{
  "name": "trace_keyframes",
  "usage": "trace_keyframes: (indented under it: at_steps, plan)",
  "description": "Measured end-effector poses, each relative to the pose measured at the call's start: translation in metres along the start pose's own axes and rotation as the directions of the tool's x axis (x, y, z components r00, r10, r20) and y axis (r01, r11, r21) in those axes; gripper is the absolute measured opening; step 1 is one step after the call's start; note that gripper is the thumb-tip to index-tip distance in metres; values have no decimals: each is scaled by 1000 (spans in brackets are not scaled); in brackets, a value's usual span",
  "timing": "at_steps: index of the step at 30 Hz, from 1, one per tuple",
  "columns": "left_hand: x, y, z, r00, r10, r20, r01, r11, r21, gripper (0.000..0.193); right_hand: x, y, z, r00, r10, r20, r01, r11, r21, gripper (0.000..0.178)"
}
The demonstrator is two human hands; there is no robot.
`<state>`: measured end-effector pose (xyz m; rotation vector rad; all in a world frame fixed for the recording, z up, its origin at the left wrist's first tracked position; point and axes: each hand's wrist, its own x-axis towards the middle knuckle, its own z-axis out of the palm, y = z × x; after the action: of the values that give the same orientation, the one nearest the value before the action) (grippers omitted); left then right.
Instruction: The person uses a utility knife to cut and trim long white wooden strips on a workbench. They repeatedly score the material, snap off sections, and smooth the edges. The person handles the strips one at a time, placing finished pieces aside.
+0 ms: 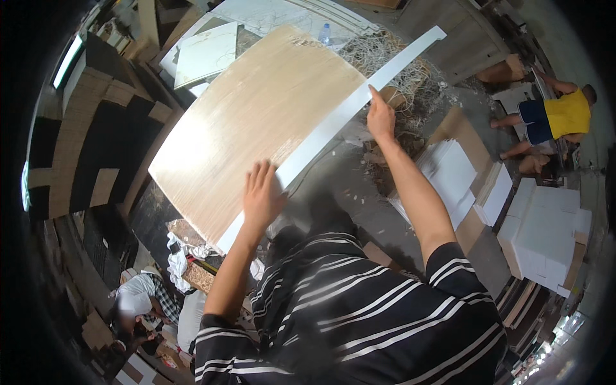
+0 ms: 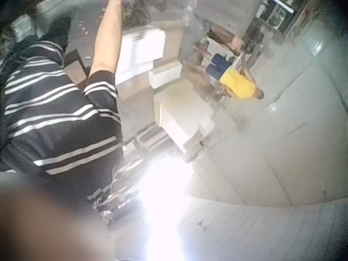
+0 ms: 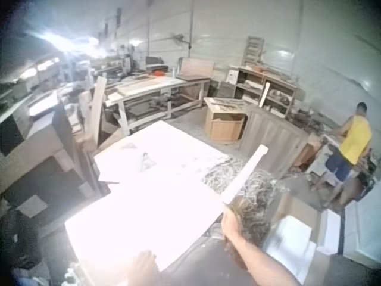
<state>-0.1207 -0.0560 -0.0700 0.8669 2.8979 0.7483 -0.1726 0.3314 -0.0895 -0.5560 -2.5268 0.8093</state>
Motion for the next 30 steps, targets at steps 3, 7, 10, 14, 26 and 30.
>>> trace_keyframes:
  at_steps: [3, 7, 10, 14, 26, 30]
  plan:
    - [-70, -31, -38, 997, -67, 40, 65, 997, 35, 81, -8, -5, 7, 999, 50, -2, -50, 997, -53, 46]
    - [-105, -51, -49, 998, -49, 33, 47, 998, 45, 81, -91, -61, 26, 986, -170, 0, 169, 985, -41, 44]
    - [-106, -51, -44, 1000, -29, -7, 29, 999, 27, 79, -191, -132, 48, 961, -276, -1, 272, 948, 166, 47]
    - [-106, -53, -49, 1000, 1, -1, -1, 1000, 16, 82, -262, -176, 51, 931, -287, 228, 231, 942, 242, 51]
    - [-162, -96, -66, 999, 24, 31, -22, 999, -45, 97, -187, -142, 58, 986, -159, 40, 156, 985, 67, 47]
    - [-161, -94, -63, 1000, -3, 12, 4, 999, -51, 94, -301, -219, 64, 905, -236, 355, 173, 965, 199, 50]
